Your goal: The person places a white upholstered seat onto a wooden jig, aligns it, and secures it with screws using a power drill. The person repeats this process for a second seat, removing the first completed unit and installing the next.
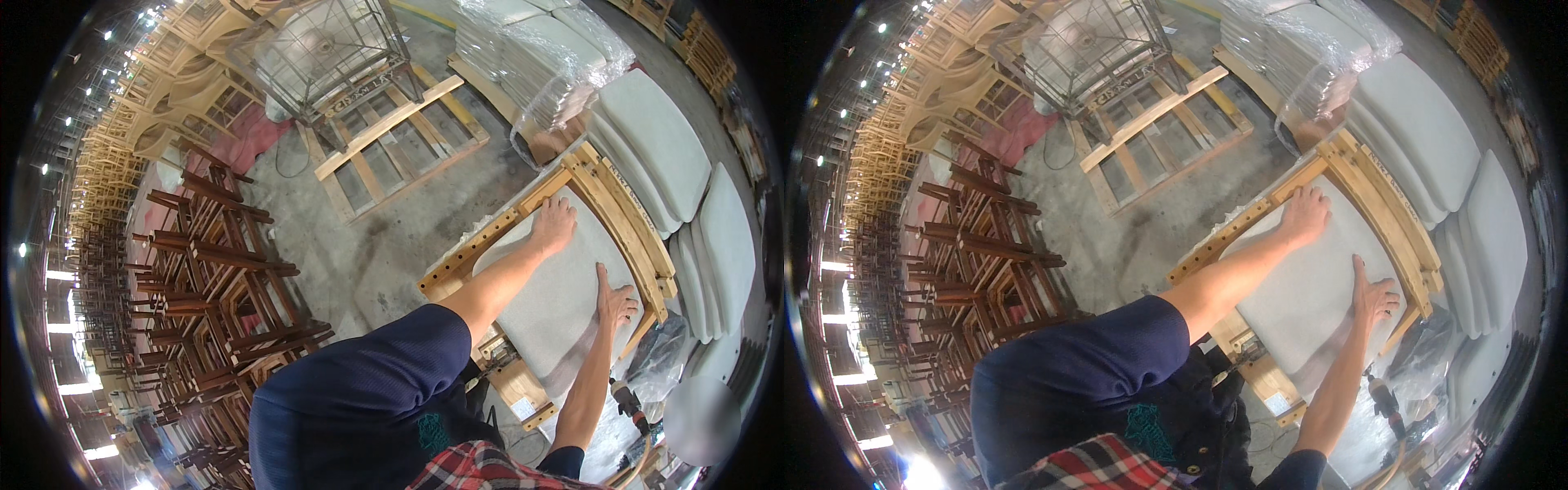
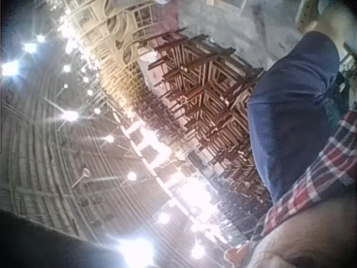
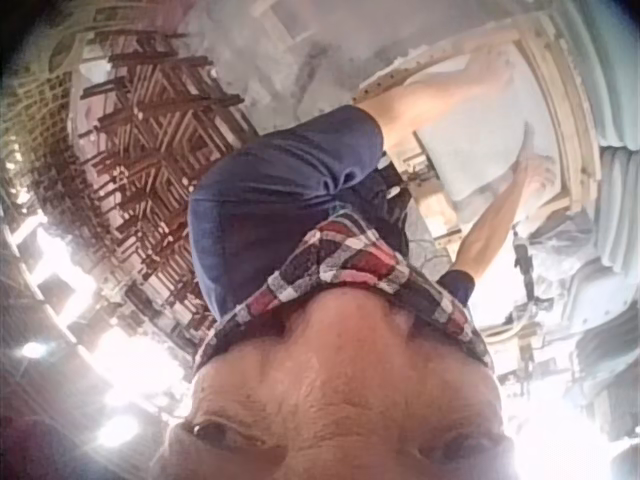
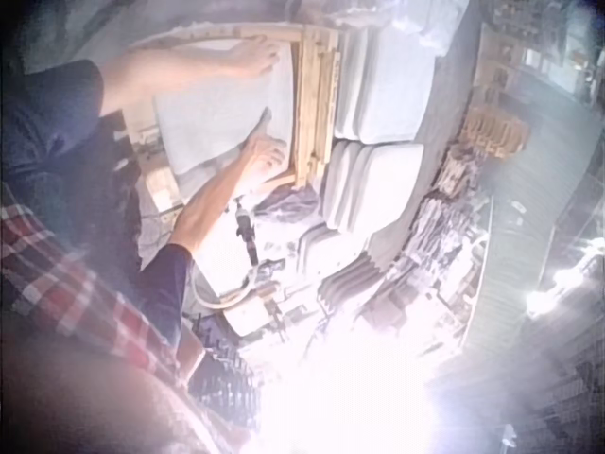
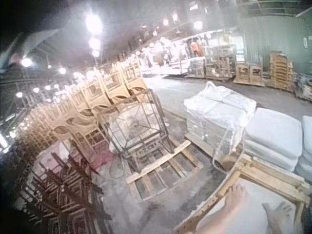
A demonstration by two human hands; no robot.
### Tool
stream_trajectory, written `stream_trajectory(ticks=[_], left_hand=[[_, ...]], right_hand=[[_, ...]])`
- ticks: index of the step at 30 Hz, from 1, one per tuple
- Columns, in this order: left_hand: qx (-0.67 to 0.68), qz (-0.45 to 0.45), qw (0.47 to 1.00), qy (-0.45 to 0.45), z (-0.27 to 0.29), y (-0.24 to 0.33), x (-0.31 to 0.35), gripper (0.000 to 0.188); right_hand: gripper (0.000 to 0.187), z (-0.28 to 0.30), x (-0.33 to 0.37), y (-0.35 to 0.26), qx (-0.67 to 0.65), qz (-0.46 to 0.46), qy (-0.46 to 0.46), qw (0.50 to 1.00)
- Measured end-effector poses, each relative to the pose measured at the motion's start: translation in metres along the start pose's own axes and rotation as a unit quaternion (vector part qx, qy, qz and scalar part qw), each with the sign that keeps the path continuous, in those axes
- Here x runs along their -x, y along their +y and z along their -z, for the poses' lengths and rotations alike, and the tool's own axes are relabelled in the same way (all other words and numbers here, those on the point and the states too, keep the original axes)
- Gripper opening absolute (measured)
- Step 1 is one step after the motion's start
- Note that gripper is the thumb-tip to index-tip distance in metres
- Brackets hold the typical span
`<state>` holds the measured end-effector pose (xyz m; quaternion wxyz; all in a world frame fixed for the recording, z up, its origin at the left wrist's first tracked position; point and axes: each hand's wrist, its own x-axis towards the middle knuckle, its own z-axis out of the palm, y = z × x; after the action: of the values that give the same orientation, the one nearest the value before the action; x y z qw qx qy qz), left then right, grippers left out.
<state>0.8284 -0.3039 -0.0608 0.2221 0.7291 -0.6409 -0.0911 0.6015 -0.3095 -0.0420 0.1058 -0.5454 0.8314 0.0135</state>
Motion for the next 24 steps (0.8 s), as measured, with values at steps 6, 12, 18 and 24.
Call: stream_trajectory(ticks=[6, 12, 18, 24], left_hand=[[-0.010, -0.004, 1.000, -0.008, -0.001, 0.004, -0.004, 0.030], [0.005, -0.001, 1.000, -0.010, -0.002, -0.001, -0.001, 0.031], [0.059, -0.019, 0.998, 0.014, 0.006, -0.013, 0.015, 0.042], [0.145, 0.118, 0.978, -0.090, 0.069, -0.033, 0.082, 0.072]], right_hand=[[0.124, 0.007, -0.003, -0.011, -0.006, -0.040, 0.006, 0.999], [0.120, 0.012, 0.003, -0.014, -0.007, -0.022, -0.010, 1.000], [0.108, 0.004, 0.015, 0.015, -0.038, 0.097, 0.011, 0.995], [0.093, 0.001, 0.083, 0.125, -0.089, 0.108, 0.077, 0.987]])
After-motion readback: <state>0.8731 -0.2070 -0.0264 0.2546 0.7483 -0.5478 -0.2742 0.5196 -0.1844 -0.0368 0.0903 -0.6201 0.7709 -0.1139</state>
